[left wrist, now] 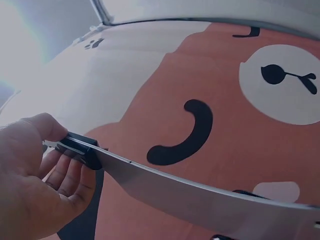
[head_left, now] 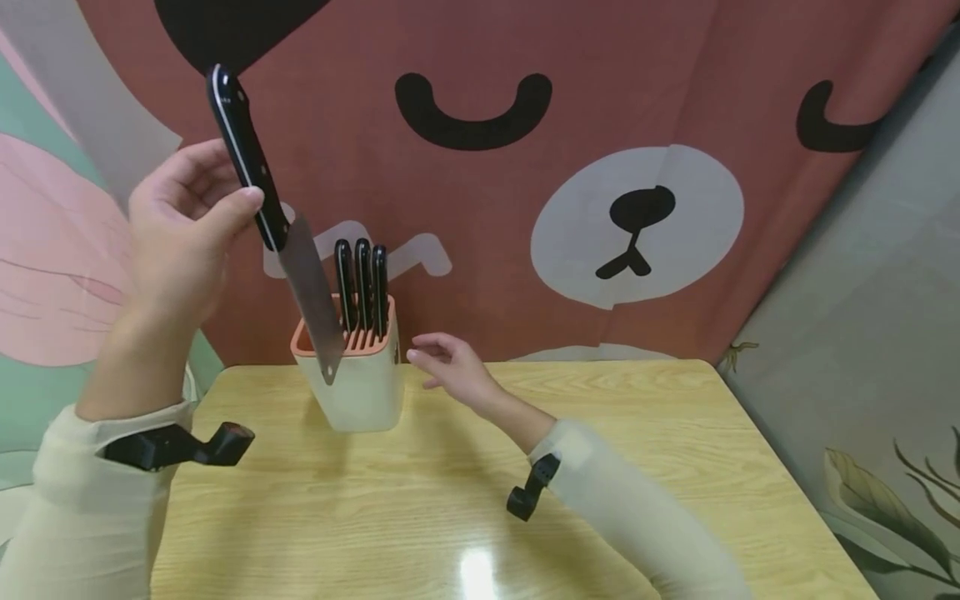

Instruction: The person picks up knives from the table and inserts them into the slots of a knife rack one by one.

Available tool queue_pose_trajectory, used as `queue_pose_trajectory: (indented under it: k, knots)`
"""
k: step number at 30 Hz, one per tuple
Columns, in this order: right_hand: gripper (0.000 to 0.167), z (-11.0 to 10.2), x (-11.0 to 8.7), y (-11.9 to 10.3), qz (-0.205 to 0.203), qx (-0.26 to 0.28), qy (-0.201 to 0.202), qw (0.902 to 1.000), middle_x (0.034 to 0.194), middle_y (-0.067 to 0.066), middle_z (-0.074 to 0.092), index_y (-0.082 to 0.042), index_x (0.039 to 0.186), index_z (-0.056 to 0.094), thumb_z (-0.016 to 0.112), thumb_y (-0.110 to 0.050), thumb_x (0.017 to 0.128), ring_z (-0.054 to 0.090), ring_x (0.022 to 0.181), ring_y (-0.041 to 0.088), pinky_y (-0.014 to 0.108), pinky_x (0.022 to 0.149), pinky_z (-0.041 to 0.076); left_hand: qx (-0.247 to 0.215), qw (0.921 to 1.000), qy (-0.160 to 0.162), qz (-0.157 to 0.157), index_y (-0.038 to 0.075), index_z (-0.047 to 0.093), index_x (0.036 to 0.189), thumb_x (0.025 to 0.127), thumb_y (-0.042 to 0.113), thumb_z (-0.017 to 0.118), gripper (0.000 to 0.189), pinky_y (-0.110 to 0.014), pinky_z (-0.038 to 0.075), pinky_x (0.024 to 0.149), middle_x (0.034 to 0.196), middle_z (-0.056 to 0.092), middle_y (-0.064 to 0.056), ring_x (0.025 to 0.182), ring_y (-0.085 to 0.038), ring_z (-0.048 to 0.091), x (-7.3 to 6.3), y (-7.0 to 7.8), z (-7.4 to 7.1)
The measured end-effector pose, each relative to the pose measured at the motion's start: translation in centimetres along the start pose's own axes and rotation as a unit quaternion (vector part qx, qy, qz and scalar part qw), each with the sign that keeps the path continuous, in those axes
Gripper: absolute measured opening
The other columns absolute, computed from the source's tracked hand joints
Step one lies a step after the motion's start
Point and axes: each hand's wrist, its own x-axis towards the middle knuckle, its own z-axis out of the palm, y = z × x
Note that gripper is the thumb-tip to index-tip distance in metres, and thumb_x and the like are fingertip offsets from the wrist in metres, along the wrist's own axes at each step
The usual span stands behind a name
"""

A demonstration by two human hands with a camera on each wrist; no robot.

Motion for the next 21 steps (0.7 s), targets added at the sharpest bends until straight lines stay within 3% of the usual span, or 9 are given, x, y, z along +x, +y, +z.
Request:
queue_pose_trajectory:
  k: [7,14,21]
  knots:
    - [0.052,2.0,0.9,-0.3,0.016,0.019,0.019,0.9995,0.132,0.015,0.060,-0.001,0.145,0.051,0.066,-0.025,0.101,0.062,0.119,0.030,0.041,0.088,0.060,-0.011,0.9992,0.022,-0.032,-0.006,0.066,0.121,0.087,-0.011,0.071,0.035,-0.024,0.060,0.078,0.107,0.065,-0.015,0.096,-0.023,0.064,1.4,0.2,-0.7]
    - [0.056,3.6,1.7,-0.1,0.023,0.033,0.046,0.9981,0.131,0.014,0.061,-0.003,0.147,0.049,0.068,-0.025,0.100,0.063,0.119,0.025,0.036,0.091,0.058,0.044,0.9967,0.037,-0.057,0.001,0.066,0.126,0.089,-0.003,0.074,0.038,-0.019,0.058,0.082,0.113,0.062,-0.011,0.101,-0.020,0.060,2.2,0.4,-1.1]
    - [0.057,4.4,1.9,-0.2,0.022,0.030,0.055,0.9978,0.133,0.012,0.060,-0.008,0.149,0.048,0.069,-0.026,0.099,0.062,0.120,0.023,0.033,0.089,0.058,0.050,0.9954,0.045,-0.069,0.002,0.068,0.126,0.089,-0.002,0.075,0.038,-0.019,0.058,0.081,0.112,0.064,-0.010,0.098,-0.019,0.060,3.2,-0.1,-1.4]
